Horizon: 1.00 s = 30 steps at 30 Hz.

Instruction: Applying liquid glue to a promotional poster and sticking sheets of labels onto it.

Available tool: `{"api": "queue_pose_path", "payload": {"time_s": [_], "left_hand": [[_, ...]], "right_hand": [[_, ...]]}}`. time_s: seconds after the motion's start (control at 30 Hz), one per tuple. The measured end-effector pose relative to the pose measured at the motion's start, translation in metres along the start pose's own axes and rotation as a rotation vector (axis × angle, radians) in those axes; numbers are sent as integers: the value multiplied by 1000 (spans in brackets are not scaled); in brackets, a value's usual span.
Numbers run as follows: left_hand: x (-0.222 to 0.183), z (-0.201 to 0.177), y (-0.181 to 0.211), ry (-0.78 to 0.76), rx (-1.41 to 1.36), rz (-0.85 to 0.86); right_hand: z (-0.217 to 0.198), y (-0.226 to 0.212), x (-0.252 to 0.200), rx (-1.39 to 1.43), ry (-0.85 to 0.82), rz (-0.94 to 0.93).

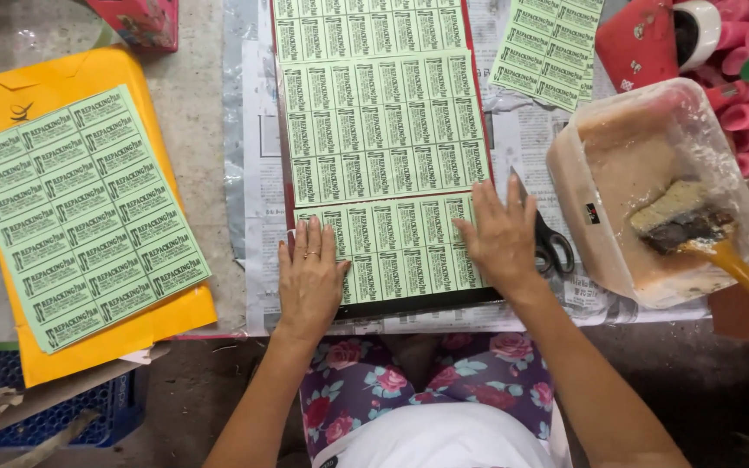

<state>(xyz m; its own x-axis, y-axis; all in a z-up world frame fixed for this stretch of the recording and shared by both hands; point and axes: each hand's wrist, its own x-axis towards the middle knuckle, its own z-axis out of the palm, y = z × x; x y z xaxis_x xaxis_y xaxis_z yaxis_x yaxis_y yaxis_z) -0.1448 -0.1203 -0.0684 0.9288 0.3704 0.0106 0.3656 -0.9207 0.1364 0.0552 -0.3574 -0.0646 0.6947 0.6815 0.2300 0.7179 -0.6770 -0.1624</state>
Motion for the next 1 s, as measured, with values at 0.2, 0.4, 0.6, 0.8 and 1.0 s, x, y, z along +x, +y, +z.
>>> {"api": "queue_pose_path", "payload": {"time_s": [0.2,0.4,0.6,0.8,1.0], "left_hand": [[0,1,2,-28,-3,-24],[-1,8,-2,160,57,35],[2,-12,-6,88,-46,9],[5,-27,-3,-73,-91,-52],[12,-43,-12,-37,-29,-24]], "right_hand": [[-17,12,0,-111,3,58],[10,-18,-25,25,83,-197],[20,-21,-32,50,83,-171],[20,-23,-33,37,65,-143],[24,-20,-34,48,50,-113]]}}
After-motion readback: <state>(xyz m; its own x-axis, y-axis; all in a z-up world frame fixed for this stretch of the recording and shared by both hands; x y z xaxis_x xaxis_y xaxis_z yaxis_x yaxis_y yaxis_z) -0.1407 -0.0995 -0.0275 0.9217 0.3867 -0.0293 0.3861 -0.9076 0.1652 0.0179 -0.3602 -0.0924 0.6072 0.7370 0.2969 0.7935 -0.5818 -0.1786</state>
